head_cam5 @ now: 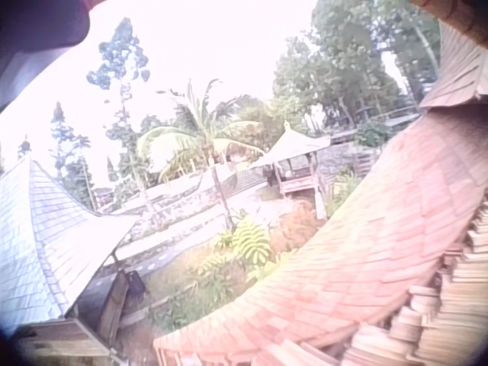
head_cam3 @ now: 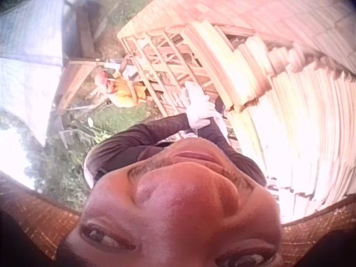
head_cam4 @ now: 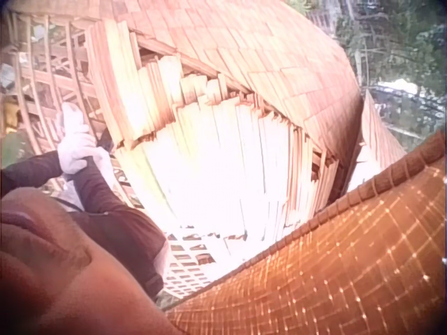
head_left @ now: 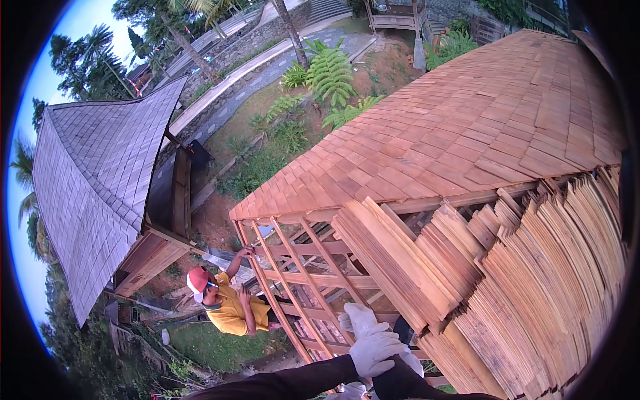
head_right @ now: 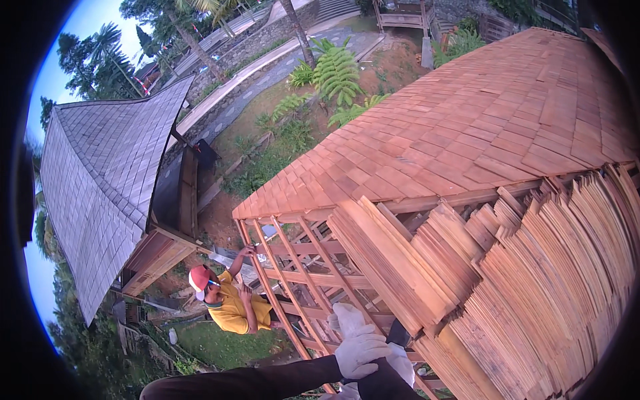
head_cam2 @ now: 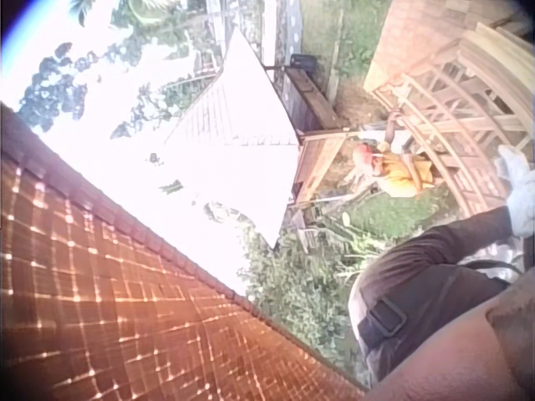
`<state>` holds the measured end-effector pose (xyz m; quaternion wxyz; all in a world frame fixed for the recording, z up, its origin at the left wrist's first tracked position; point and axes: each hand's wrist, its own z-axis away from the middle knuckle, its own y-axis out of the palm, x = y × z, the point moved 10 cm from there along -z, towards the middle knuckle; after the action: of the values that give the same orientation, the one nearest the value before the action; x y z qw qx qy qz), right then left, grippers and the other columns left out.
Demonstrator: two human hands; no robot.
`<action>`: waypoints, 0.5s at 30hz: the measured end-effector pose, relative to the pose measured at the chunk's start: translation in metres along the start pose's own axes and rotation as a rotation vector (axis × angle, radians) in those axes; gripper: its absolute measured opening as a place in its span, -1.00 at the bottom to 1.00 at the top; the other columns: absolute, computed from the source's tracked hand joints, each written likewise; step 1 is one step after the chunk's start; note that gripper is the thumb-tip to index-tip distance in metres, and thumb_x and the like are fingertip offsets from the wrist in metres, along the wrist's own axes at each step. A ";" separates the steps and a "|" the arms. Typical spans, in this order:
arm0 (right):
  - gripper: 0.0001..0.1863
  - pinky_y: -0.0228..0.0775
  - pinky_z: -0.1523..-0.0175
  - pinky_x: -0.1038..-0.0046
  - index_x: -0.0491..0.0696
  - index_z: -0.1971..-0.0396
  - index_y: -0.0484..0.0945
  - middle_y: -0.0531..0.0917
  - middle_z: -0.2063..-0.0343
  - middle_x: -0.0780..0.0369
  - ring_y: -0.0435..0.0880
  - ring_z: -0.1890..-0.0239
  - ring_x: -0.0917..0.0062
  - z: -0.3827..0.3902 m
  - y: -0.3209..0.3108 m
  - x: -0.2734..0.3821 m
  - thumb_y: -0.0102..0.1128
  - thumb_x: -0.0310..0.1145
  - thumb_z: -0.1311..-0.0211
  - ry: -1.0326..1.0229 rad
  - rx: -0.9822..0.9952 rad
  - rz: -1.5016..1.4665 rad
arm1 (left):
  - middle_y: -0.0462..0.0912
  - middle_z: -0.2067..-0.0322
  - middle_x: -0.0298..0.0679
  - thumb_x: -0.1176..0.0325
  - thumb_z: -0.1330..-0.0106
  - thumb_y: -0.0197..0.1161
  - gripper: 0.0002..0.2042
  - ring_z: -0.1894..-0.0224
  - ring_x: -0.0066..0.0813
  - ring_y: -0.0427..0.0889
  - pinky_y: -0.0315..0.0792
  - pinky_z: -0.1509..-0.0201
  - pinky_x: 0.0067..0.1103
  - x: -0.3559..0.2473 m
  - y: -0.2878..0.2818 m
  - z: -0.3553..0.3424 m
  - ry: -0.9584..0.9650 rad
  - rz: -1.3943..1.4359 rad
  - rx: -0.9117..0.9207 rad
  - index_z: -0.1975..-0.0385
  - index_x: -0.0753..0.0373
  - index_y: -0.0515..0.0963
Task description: The person receives wooden shingles from another worker and places them onto a wooden roof frame by hand.
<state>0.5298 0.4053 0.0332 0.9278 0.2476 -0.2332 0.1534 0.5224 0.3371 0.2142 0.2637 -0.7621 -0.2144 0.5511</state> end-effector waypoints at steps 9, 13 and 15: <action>-0.64 0.59 0.32 0.42 -0.14 0.01 0.62 0.75 0.40 0.16 0.69 0.49 0.49 -0.007 -0.010 -0.007 0.29 -0.17 -0.39 -0.004 -0.032 -0.002 | 0.66 -0.06 -0.18 0.19 -0.23 0.26 -0.52 -0.25 -0.09 0.54 0.14 -0.52 -0.05 -0.004 0.001 -0.003 0.017 0.045 0.005 -0.17 0.15 0.57; -0.63 0.60 0.32 0.42 -0.14 0.01 0.62 0.75 0.40 0.15 0.71 0.48 0.47 -0.007 -0.010 -0.010 0.28 -0.16 -0.39 -0.014 -0.021 -0.010 | 0.67 -0.06 -0.20 0.20 -0.23 0.25 -0.51 -0.25 -0.11 0.54 0.10 -0.55 -0.03 -0.003 0.004 0.000 0.016 0.050 0.008 -0.20 0.12 0.56; -0.63 0.60 0.32 0.42 -0.14 0.02 0.61 0.75 0.40 0.15 0.71 0.47 0.47 -0.008 -0.008 -0.012 0.28 -0.16 -0.39 -0.016 -0.019 -0.015 | 0.67 -0.06 -0.20 0.19 -0.23 0.25 -0.50 -0.25 -0.11 0.54 0.10 -0.55 -0.03 -0.001 0.004 0.003 0.009 0.048 0.008 -0.21 0.12 0.56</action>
<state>0.5261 0.4005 0.0179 0.9293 0.2419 -0.2401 0.1422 0.5189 0.3334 0.2116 0.2544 -0.7684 -0.1928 0.5546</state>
